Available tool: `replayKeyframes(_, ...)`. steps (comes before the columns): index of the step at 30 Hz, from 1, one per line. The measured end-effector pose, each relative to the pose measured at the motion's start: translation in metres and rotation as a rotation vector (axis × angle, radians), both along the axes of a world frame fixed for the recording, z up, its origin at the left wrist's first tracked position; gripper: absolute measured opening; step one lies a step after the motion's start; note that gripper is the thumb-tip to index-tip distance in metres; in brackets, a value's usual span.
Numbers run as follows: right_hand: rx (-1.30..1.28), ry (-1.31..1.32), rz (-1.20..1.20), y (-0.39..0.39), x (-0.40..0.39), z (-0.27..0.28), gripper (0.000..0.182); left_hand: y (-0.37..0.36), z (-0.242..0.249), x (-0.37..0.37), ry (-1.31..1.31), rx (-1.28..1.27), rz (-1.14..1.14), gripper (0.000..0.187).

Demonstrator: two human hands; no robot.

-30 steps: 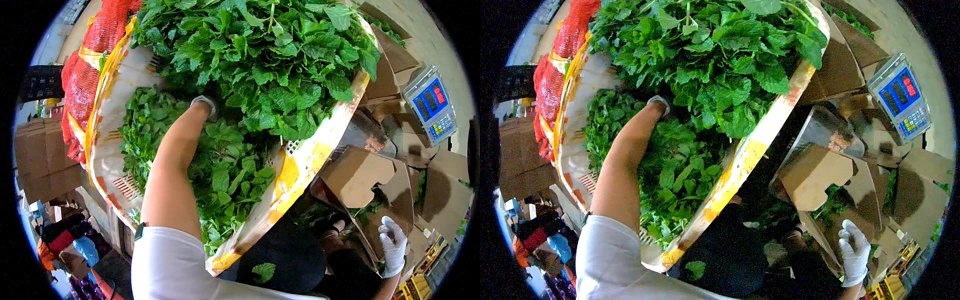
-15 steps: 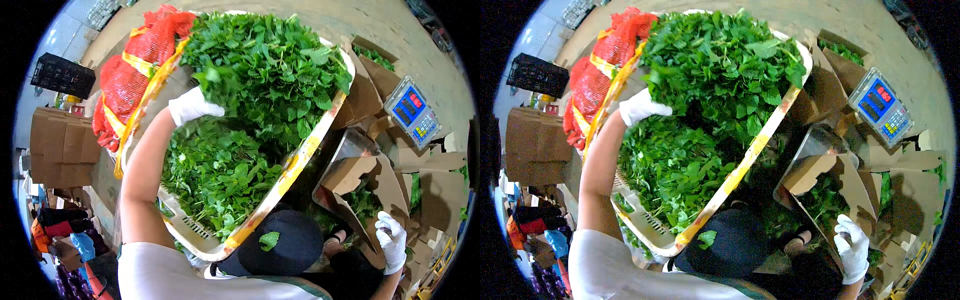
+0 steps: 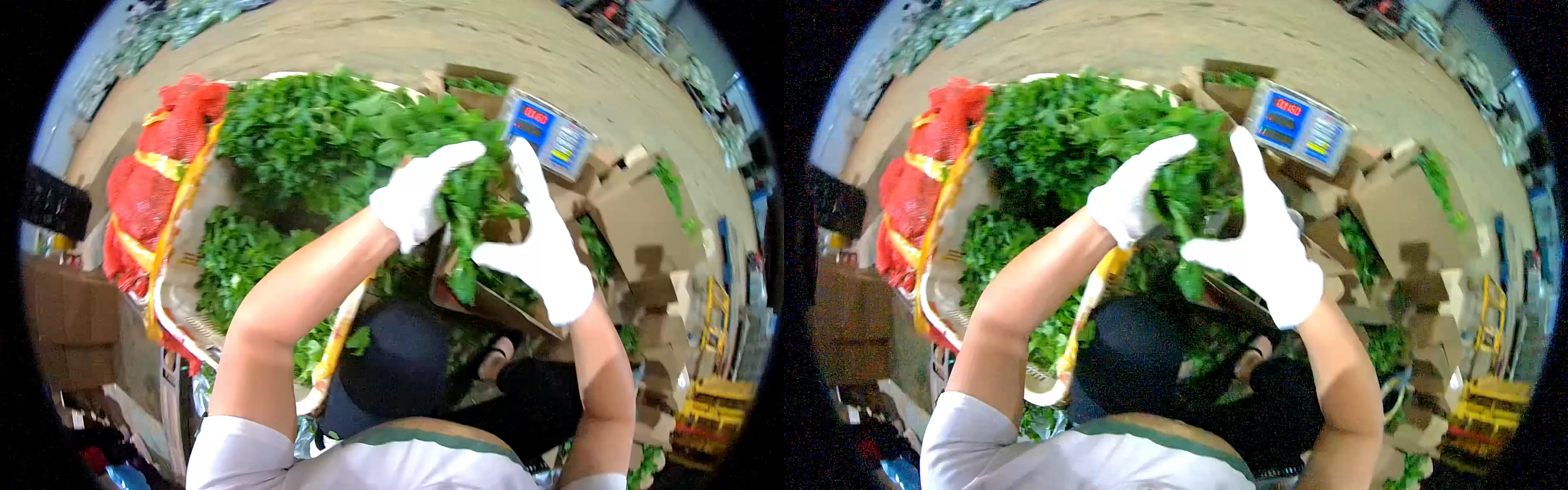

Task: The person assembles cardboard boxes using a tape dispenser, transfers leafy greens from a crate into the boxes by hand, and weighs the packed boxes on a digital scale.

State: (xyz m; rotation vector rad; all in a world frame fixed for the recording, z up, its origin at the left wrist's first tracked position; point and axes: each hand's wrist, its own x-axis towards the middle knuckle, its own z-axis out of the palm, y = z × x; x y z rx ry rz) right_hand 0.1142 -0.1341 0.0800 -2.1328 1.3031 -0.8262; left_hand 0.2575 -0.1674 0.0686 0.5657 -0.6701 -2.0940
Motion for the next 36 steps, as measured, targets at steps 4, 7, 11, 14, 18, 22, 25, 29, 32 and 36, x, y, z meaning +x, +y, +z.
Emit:
replayKeyframes(4, 0.308, -0.34, -0.285, -0.014, -0.051, -0.015, 0.078, -0.002, -0.011, -0.053, -0.031, -0.03, -0.234, 0.026)
replayKeyframes(7, 0.257, -0.419, -0.267, -0.008, -0.077, -0.039, 0.06, 0.002, -0.015, -0.059, -0.214, -0.17, -0.39, 0.032)
replayKeyframes(11, 0.191, -0.143, -0.334, 0.018, -0.094, -0.062, 0.055, -0.002, -0.024, 0.019, -0.743, -0.49, -0.44, 0.037)
replayKeyframes(14, 0.326, -0.07, -0.215, 0.015, -0.106, -0.11, 0.072, -0.007, -0.024, 0.094, -0.786, -0.367, -0.258, 0.03)
replayKeyframes(18, 0.747, 0.765, -0.27, 0.029, -0.094, -0.078, 0.087, -0.011, -0.05, 0.185, -0.962, -0.179, 0.334, 0.014)
replayKeyframes(22, 0.57, 0.302, -0.207, 0.033, -0.125, -0.118, 0.075, 0.018, -0.1, 0.231, -1.472, -0.484, 0.24, 0.011)
replayKeyframes(25, 0.55, 0.099, -0.233, 0.037, -0.11, -0.1, 0.063, 0.025, -0.14, 0.226, -2.06, -0.41, -0.234, 0.027)
replayKeyframes(29, 0.619, 0.01, -0.242, 0.04, -0.099, -0.089, 0.057, 0.04, -0.168, 0.212, -2.179, -0.205, -0.584, 0.038)
replayKeyframes(32, 0.52, 0.07, -0.186, 0.041, -0.101, -0.092, 0.053, 0.049, -0.217, 0.228, -2.248, -0.209, -0.479, 0.03)
replayKeyframes(36, 0.552, 0.017, -0.205, 0.041, -0.099, -0.082, 0.051, 0.055, -0.221, 0.25, -2.122, -0.245, -0.141, 0.02)
